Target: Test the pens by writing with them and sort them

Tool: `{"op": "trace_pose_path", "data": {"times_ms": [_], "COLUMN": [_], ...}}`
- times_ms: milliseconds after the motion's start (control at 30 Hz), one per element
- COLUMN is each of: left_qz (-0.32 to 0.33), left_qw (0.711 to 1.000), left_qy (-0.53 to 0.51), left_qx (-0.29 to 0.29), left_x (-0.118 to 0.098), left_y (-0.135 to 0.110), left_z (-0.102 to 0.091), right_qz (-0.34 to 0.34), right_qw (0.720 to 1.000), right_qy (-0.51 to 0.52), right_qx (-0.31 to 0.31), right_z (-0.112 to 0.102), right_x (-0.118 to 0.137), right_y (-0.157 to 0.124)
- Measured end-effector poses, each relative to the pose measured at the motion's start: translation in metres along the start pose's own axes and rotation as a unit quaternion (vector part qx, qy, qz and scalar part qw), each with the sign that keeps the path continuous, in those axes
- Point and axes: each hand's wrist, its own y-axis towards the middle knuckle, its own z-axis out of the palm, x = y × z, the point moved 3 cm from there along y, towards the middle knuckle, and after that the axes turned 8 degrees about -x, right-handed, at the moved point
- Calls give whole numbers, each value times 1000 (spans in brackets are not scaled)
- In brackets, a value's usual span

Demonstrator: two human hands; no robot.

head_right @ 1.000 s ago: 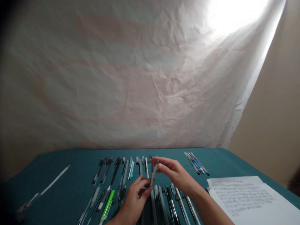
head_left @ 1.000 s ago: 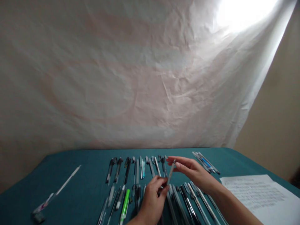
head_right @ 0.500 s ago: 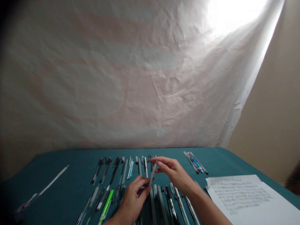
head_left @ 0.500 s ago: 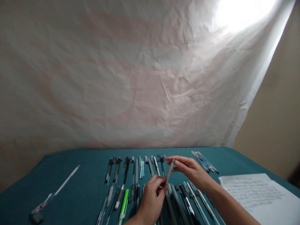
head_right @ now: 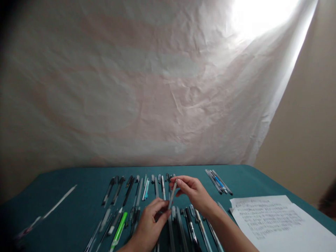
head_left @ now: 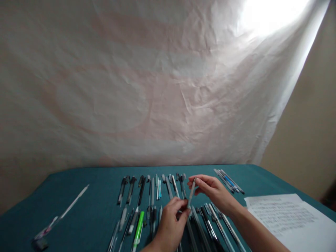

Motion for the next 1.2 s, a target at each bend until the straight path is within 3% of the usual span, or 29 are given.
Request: {"op": "trace_pose_path", "data": {"times_ms": [133,333,533,700,933,1200], "left_qz": [4,-3,-6,0,-4,-6], "left_qw": [1000,1000,1000,1000,1000,1000], "left_qy": [5,14,5,19,8,6], "left_qx": [4,9,17,12,16,17], "left_x": [-1,-2,-3,-2,0,1], "left_y": [-1,-1,-1,-1,-1,-1], "left_z": [0,0,1,1,1,2], "right_qz": [6,47,21,34,17,17], "right_qw": [999,998,1000,999,1000,1000], "right_qy": [-6,34,3,11,-1,8], "right_qx": [-40,33,-6,16,-16,7], "right_z": [-3,-3,-8,-7,-8,-5], "right_x": [-3,-4,-7,-5,-7,-7], "right_y": [1,-1,1,0,2,1]}}
